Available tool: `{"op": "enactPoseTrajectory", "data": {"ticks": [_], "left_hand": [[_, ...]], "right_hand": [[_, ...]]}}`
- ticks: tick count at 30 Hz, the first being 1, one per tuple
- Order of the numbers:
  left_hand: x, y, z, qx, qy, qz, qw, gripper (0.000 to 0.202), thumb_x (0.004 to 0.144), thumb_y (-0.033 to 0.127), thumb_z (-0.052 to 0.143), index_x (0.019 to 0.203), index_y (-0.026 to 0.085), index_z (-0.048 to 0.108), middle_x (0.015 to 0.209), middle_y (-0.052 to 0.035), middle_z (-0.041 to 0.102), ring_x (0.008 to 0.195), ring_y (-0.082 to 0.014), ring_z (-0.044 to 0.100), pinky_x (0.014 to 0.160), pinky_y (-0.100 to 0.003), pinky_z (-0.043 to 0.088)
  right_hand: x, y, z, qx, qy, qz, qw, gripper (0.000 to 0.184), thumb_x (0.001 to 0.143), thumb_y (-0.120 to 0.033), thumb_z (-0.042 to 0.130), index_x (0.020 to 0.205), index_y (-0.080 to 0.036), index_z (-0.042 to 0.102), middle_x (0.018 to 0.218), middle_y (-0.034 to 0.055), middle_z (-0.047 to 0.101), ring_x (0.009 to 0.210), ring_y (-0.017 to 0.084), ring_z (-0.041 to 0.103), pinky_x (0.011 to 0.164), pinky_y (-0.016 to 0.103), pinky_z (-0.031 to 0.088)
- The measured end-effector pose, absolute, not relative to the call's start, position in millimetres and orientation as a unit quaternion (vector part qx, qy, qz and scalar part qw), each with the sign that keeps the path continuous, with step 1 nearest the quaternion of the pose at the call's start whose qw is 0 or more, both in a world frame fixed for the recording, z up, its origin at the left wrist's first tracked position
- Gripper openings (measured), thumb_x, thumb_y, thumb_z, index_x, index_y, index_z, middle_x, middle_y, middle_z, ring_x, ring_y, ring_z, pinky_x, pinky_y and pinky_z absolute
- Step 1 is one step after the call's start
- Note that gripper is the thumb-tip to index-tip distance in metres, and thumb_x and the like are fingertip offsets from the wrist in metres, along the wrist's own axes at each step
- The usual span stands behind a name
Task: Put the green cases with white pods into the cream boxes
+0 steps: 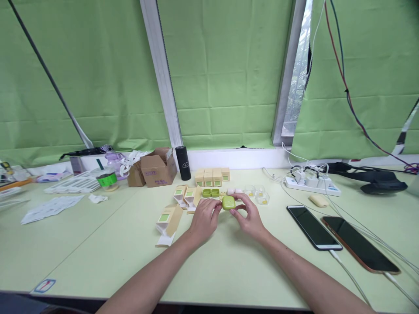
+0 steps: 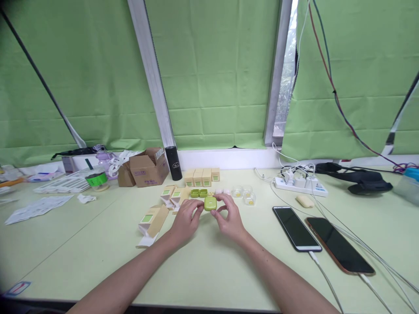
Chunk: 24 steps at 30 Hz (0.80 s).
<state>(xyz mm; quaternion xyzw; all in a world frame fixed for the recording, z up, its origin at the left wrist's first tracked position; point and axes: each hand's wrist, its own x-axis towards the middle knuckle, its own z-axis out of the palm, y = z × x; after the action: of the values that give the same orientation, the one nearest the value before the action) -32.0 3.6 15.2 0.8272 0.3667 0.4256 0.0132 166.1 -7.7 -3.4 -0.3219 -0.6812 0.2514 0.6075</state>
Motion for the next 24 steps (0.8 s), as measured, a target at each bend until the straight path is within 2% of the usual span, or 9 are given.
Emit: {"op": "enactPoseTrajectory", "data": {"ticks": [4, 7, 12, 15, 21, 24], "left_hand": [[-32, 4, 17, 0.828, 0.374, 0.417, 0.019, 0.017, 0.105, 0.027, 0.05, 0.1, 0.022, 0.066, 0.098, -0.0043, 0.075, 0.091, -0.0225, 0.066, 0.087, -0.039, 0.045], [-34, 5, 18, 0.82, 0.387, 0.421, 0.023, 0.013, 0.102, 0.03, 0.057, 0.108, 0.023, 0.066, 0.103, -0.0051, 0.074, 0.096, -0.0244, 0.065, 0.089, -0.041, 0.047], [-36, 4, 16, 0.839, 0.362, 0.406, 0.004, 0.042, 0.099, 0.028, 0.062, 0.139, 0.026, 0.052, 0.134, -0.0102, 0.064, 0.125, -0.0295, 0.056, 0.106, -0.049, 0.043], [-35, 2, 17, 0.857, 0.352, 0.376, -0.001, 0.055, 0.098, 0.025, 0.062, 0.15, 0.029, 0.044, 0.142, -0.012, 0.057, 0.134, -0.0314, 0.05, 0.109, -0.051, 0.041], [-32, -2, 17, 0.874, 0.339, 0.347, 0.023, 0.05, 0.098, 0.018, 0.057, 0.146, 0.032, 0.049, 0.142, -0.0099, 0.056, 0.133, -0.0301, 0.049, 0.111, -0.051, 0.04], [-31, 0, 16, 0.854, 0.351, 0.376, 0.075, 0.043, 0.099, 0.023, 0.059, 0.14, 0.031, 0.054, 0.139, -0.0091, 0.059, 0.133, -0.0293, 0.05, 0.112, -0.051, 0.038]], "right_hand": [[167, -4, -6, -0.32, -0.659, 0.304, 0.609, 0.036, 0.093, -0.041, 0.069, 0.125, -0.026, 0.065, 0.127, 0.011, 0.064, 0.118, 0.026, 0.061, 0.087, 0.038, 0.061], [168, 0, -8, -0.317, -0.635, 0.353, 0.609, 0.038, 0.091, -0.045, 0.071, 0.123, -0.024, 0.067, 0.123, 0.0116, 0.067, 0.117, 0.028, 0.063, 0.089, 0.04, 0.059], [167, 3, -9, -0.33, -0.62, 0.391, 0.595, 0.044, 0.088, -0.052, 0.073, 0.12, -0.022, 0.069, 0.117, 0.0124, 0.071, 0.11, 0.028, 0.065, 0.085, 0.04, 0.058], [165, 2, -9, -0.348, -0.618, 0.375, 0.597, 0.045, 0.087, -0.054, 0.073, 0.12, -0.023, 0.068, 0.114, 0.0111, 0.07, 0.11, 0.027, 0.064, 0.083, 0.037, 0.057], [161, 3, -11, -0.368, -0.623, 0.362, 0.588, 0.044, 0.089, -0.055, 0.071, 0.117, -0.023, 0.065, 0.115, 0.0107, 0.071, 0.106, 0.025, 0.066, 0.081, 0.035, 0.055], [163, 6, -16, -0.381, -0.641, 0.35, 0.567, 0.039, 0.097, -0.052, 0.059, 0.123, -0.023, 0.061, 0.116, 0.0105, 0.071, 0.106, 0.025, 0.067, 0.084, 0.037, 0.055]]}}
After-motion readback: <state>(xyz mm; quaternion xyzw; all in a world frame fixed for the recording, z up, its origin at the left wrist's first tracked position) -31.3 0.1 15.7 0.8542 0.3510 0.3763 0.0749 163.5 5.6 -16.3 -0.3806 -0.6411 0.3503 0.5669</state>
